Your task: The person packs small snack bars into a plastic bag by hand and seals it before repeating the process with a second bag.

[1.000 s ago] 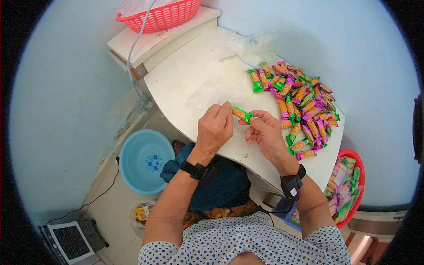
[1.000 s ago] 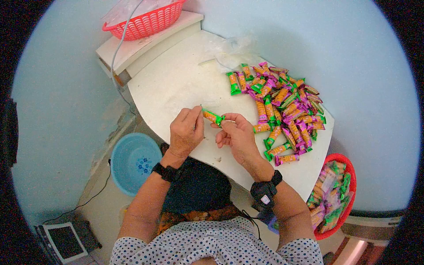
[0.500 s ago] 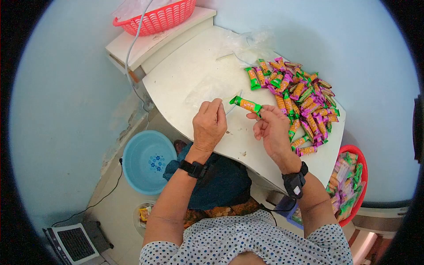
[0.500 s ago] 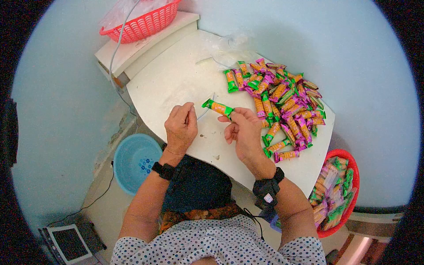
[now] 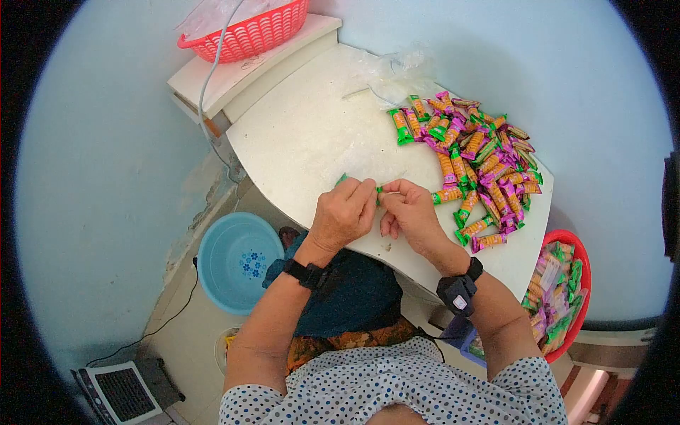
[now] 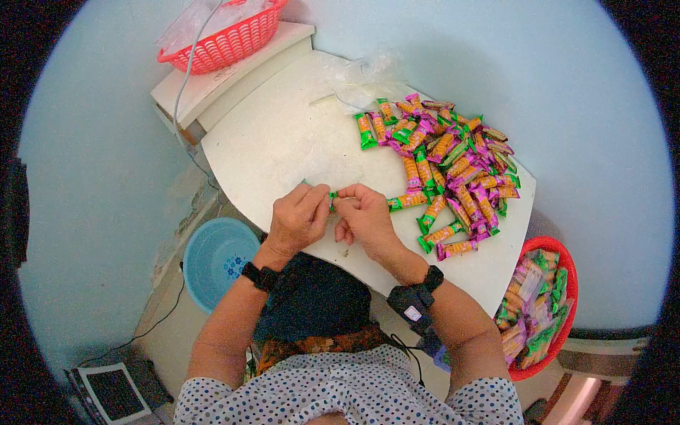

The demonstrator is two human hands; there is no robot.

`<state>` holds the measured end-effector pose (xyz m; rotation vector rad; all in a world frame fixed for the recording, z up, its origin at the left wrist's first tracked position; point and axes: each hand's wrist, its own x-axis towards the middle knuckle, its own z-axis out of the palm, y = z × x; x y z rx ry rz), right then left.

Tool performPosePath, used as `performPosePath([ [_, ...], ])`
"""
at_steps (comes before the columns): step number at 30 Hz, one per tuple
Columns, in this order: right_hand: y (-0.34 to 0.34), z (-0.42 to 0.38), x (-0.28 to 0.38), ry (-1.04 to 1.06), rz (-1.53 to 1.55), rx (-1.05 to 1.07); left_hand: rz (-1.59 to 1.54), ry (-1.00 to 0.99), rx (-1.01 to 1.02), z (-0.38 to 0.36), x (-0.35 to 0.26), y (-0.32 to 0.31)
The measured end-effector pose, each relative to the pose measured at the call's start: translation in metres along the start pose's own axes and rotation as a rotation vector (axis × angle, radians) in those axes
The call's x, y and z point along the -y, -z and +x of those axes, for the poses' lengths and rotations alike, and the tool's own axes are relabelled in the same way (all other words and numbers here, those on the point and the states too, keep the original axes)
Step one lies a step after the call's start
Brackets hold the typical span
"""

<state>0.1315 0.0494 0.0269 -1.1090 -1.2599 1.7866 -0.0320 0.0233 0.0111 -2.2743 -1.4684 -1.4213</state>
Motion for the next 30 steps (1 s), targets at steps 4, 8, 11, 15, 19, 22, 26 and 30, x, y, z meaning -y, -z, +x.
performPosePath([
  [4, -0.004, 0.004, -0.007, 0.071, -0.166, -0.025, 0.002, -0.045, 0.004, 0.001, -0.001, -0.002],
  [8, -0.008, 0.001, -0.003, 0.133, -0.305, -0.014, 0.028, -0.012, 0.012, -0.001, -0.006, -0.004],
  [11, -0.003, 0.004, -0.004, 0.136, -0.420, 0.044, 0.044, 0.043, -0.026, -0.003, -0.013, -0.006],
  [15, -0.001, 0.003, 0.000, 0.138, -0.449, 0.115, 0.086, 0.034, -0.071, -0.003, -0.020, -0.007],
  [19, 0.005, 0.007, -0.001, 0.090, -0.397, 0.197, 0.109, 0.023, -0.047, -0.005, -0.017, -0.008],
  [22, 0.005, 0.004, 0.006, 0.081, -0.458, 0.220, 0.102, 0.065, -0.045, -0.008, -0.014, -0.012],
  [26, 0.017, -0.003, 0.021, 0.477, -0.911, 0.051, 0.081, 0.041, -0.075, -0.007, -0.013, -0.010],
  [30, 0.055, -0.028, 0.073, 0.474, -1.360, -0.112, 0.093, 0.050, -0.087, -0.006, -0.014, -0.012],
])
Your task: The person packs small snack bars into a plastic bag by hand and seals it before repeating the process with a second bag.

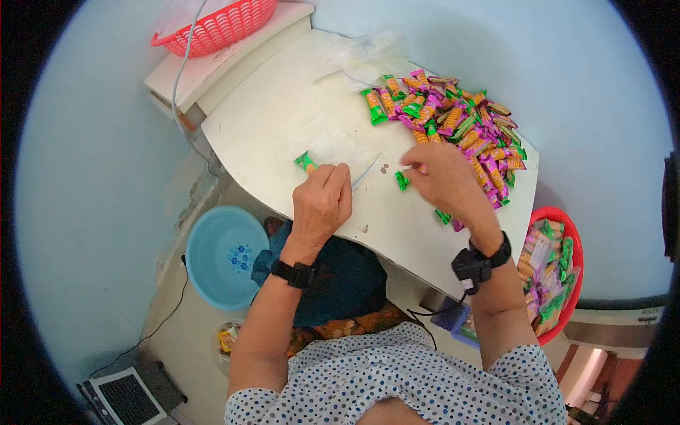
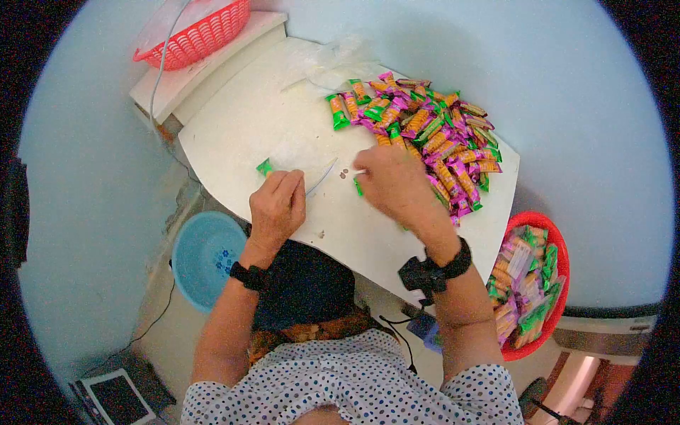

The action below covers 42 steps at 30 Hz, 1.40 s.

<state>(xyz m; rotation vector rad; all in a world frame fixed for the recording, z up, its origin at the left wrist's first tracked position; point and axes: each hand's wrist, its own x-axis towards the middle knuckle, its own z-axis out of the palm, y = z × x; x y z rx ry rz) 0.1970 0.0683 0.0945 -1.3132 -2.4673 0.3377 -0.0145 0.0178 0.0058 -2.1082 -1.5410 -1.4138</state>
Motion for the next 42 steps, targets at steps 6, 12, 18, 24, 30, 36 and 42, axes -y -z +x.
performPosePath([
  [6, -0.001, -0.008, -0.026, -0.116, -0.420, 0.171, -0.004, 0.040, 0.027, -0.002, -0.001, 0.001],
  [12, -0.015, -0.005, -0.033, 0.005, -0.323, 0.075, -0.022, 0.074, 0.052, -0.001, -0.001, 0.002],
  [18, 0.017, -0.006, -0.006, -0.012, -0.091, 0.225, -0.042, 0.069, 0.037, 0.000, -0.002, 0.003],
  [24, 0.001, -0.001, 0.004, 0.063, 0.224, 0.125, -0.054, 0.056, 0.027, -0.001, 0.000, 0.002],
  [30, 0.021, -0.002, 0.020, 0.000, 0.326, 0.170, -0.058, 0.060, 0.023, -0.001, -0.001, 0.002],
  [36, -0.002, 0.002, 0.014, -0.010, 0.392, 0.073, -0.072, 0.080, 0.047, -0.001, -0.002, 0.004],
  [42, -0.045, 0.009, 0.015, -0.192, 0.663, 0.075, -0.082, 0.074, 0.050, -0.003, 0.000, 0.003],
])
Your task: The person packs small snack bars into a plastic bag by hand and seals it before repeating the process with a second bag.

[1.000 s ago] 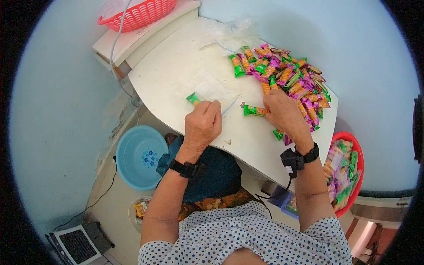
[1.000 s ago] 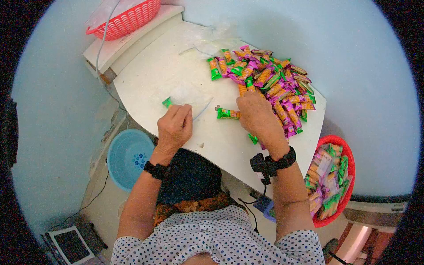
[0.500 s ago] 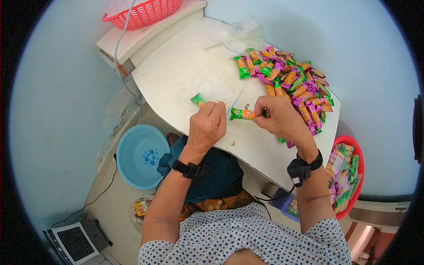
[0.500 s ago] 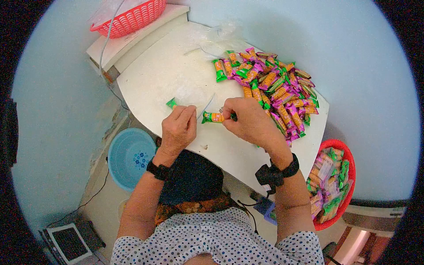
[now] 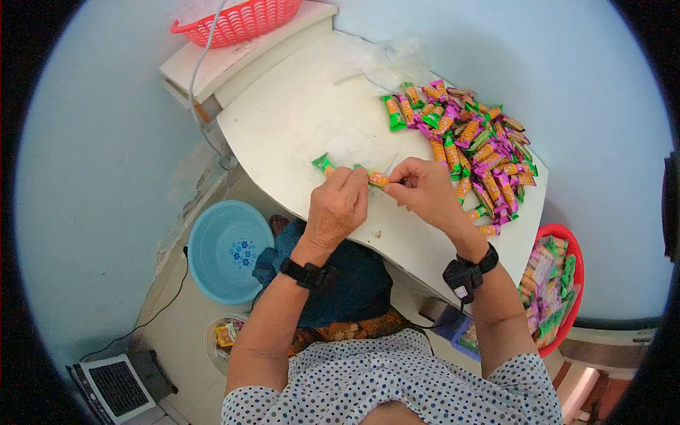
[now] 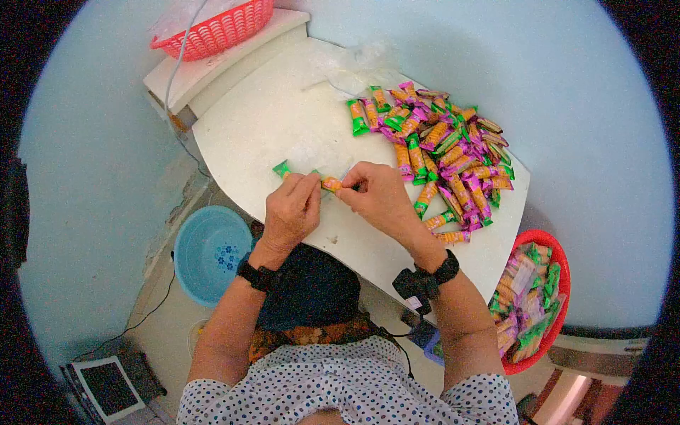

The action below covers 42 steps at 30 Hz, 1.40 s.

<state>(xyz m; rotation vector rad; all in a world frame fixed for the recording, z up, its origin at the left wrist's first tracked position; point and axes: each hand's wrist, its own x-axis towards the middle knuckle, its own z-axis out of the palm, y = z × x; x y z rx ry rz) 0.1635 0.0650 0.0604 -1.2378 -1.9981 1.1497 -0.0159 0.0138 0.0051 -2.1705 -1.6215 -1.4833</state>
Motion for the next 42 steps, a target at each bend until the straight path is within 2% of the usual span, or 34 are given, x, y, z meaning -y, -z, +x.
performPosePath([
  [3, -0.018, 0.005, -0.016, -0.094, 0.303, 0.064, -0.005, 0.001, 0.005, 0.000, -0.001, 0.001],
  [6, -0.033, 0.005, -0.023, -0.048, 0.495, -0.006, -0.012, -0.003, -0.010, 0.001, -0.002, 0.000],
  [12, -0.037, 0.005, -0.029, -0.040, 0.237, -0.074, 0.003, -0.020, -0.022, 0.002, -0.001, 0.001],
  [15, -0.040, 0.004, -0.028, 0.205, -0.063, -0.141, 0.001, -0.019, -0.028, 0.003, -0.002, 0.001],
  [24, -0.043, 0.007, -0.024, 0.264, -0.315, -0.037, 0.051, -0.051, -0.046, 0.003, -0.001, 0.001],
  [30, -0.047, 0.009, -0.026, 0.267, -0.415, -0.006, 0.037, -0.024, -0.028, 0.004, -0.004, 0.003],
  [36, -0.049, 0.007, -0.029, 0.354, -0.276, -0.113, 0.015, -0.013, -0.022, 0.004, -0.002, 0.001],
  [39, -0.037, 0.002, -0.023, 0.262, -0.251, -0.155, 0.032, -0.027, -0.039, 0.003, -0.001, 0.001],
  [42, -0.007, 0.003, -0.004, 0.270, -0.394, -0.288, 0.025, -0.035, -0.045, 0.003, 0.000, 0.000],
])
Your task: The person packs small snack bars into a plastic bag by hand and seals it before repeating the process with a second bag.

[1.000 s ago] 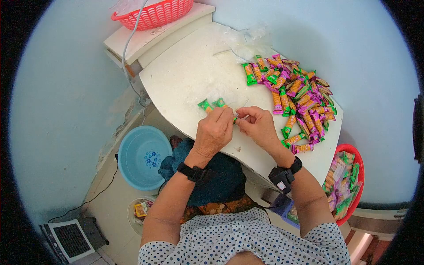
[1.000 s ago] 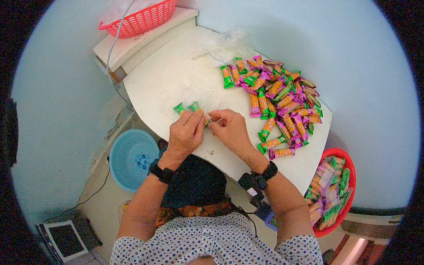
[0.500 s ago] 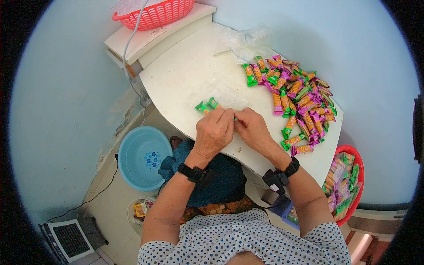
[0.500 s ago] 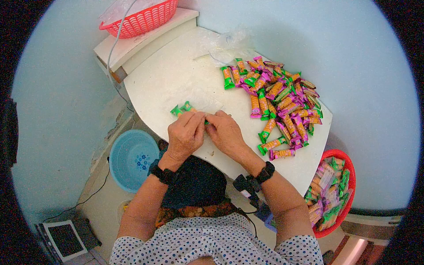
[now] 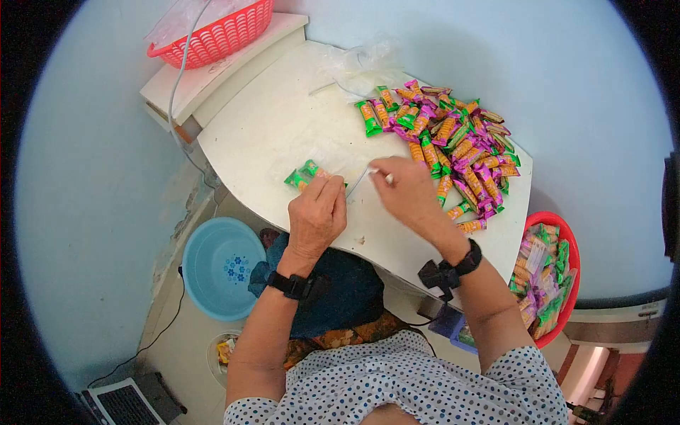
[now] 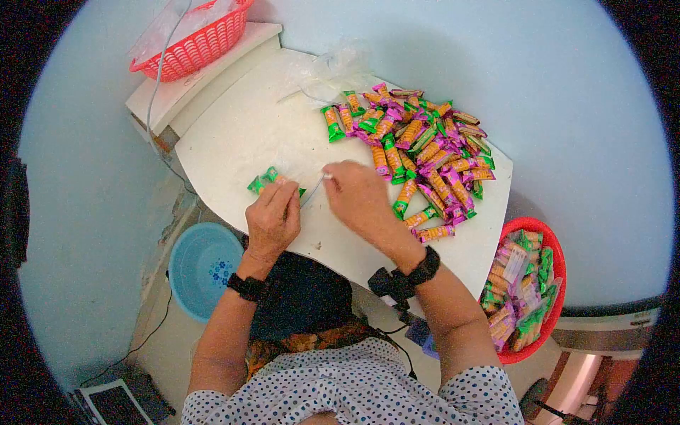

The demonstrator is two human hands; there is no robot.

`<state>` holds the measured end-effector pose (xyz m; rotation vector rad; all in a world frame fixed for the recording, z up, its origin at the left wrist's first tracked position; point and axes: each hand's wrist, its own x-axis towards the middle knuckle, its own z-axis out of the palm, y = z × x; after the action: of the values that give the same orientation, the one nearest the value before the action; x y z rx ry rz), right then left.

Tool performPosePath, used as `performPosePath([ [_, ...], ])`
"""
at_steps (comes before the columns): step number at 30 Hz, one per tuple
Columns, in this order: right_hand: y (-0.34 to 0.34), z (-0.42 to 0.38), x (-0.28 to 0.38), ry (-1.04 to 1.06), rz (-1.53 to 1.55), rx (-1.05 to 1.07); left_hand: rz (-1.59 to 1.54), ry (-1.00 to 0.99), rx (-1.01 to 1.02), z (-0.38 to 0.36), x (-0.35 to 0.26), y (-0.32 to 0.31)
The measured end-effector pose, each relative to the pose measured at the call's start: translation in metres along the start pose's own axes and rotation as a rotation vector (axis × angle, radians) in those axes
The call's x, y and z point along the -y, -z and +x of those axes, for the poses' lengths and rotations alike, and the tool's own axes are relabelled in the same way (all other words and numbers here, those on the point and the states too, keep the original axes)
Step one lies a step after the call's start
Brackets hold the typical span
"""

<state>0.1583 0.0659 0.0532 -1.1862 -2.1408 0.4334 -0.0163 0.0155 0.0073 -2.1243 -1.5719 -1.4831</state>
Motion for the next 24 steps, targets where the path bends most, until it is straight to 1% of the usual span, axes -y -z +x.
performPosePath([
  [2, 0.033, 0.008, 0.003, -0.096, -0.221, 0.032, 0.000, 0.015, 0.008, -0.001, 0.000, 0.000],
  [5, 0.061, 0.013, -0.014, -0.184, -0.438, 0.018, 0.024, -0.039, -0.029, 0.002, 0.001, 0.000],
  [8, 0.063, 0.014, -0.030, -0.293, -0.717, 0.162, 0.009, -0.036, -0.032, 0.003, -0.001, 0.000],
  [11, 0.048, 0.010, -0.047, -0.290, -0.820, 0.176, 0.026, -0.048, -0.043, 0.002, 0.000, -0.001],
  [14, 0.046, 0.009, -0.051, -0.266, -0.815, 0.133, 0.000, 0.010, -0.006, 0.000, -0.001, 0.000],
  [20, 0.050, 0.012, -0.050, -0.319, -0.704, 0.097, 0.013, 0.018, -0.007, 0.000, -0.002, -0.001],
  [23, 0.051, 0.014, -0.048, -0.354, -0.715, 0.121, 0.000, 0.009, -0.025, 0.000, -0.001, -0.001],
  [24, 0.051, 0.013, -0.048, -0.335, -0.729, 0.132, -0.005, 0.013, -0.023, 0.000, -0.001, -0.001],
])
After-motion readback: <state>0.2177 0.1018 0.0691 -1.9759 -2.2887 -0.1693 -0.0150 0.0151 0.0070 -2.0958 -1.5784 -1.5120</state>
